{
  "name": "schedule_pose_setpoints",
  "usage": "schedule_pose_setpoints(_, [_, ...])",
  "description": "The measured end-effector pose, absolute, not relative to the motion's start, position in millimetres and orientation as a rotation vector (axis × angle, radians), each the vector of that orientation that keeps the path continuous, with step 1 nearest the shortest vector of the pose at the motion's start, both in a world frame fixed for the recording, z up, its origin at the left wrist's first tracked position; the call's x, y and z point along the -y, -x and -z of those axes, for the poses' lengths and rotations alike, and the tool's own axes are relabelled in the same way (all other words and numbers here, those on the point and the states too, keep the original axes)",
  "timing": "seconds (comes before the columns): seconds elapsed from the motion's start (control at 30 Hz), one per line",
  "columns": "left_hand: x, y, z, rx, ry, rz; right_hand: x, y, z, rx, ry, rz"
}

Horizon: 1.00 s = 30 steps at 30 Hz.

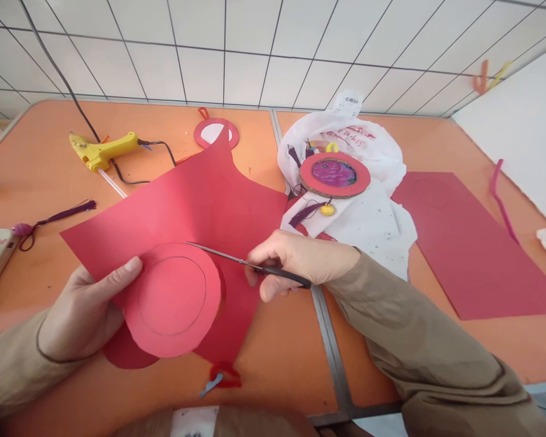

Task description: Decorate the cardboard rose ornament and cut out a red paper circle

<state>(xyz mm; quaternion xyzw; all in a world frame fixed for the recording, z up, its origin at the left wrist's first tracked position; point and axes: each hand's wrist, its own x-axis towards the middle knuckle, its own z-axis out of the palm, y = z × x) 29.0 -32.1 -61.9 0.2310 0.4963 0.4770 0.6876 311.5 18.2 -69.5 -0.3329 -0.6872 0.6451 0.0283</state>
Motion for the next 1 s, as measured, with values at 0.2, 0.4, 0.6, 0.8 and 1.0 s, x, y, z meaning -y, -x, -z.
schedule_pose_setpoints(0.2, [32.0, -29.4, 62.0, -1.112, -0.498, -1.065, -17.4, -311.6, 69.3, 2.105, 1.061, -1.998])
schedule_pose_setpoints(0.4, [31.1, -29.1, 62.3, -1.106, -0.512, -1.078, -16.9, -313.4, 68.7, 2.121, 1.048, -1.998])
schedule_pose_setpoints(0.6, [29.0, -28.4, 60.0, -1.073, -0.494, -1.077, -18.7, -313.3, 69.0, 2.161, 1.019, -1.976])
schedule_pose_setpoints(0.8, [27.8, -27.7, 59.1, -1.081, -0.488, -1.07, -18.4, -312.9, 68.6, 2.087, 1.022, -2.025])
schedule_pose_setpoints(1.0, [28.1, -26.5, 59.5, -1.1, -0.524, -1.012, -18.2, -313.4, 70.4, 2.082, 1.0, -2.027])
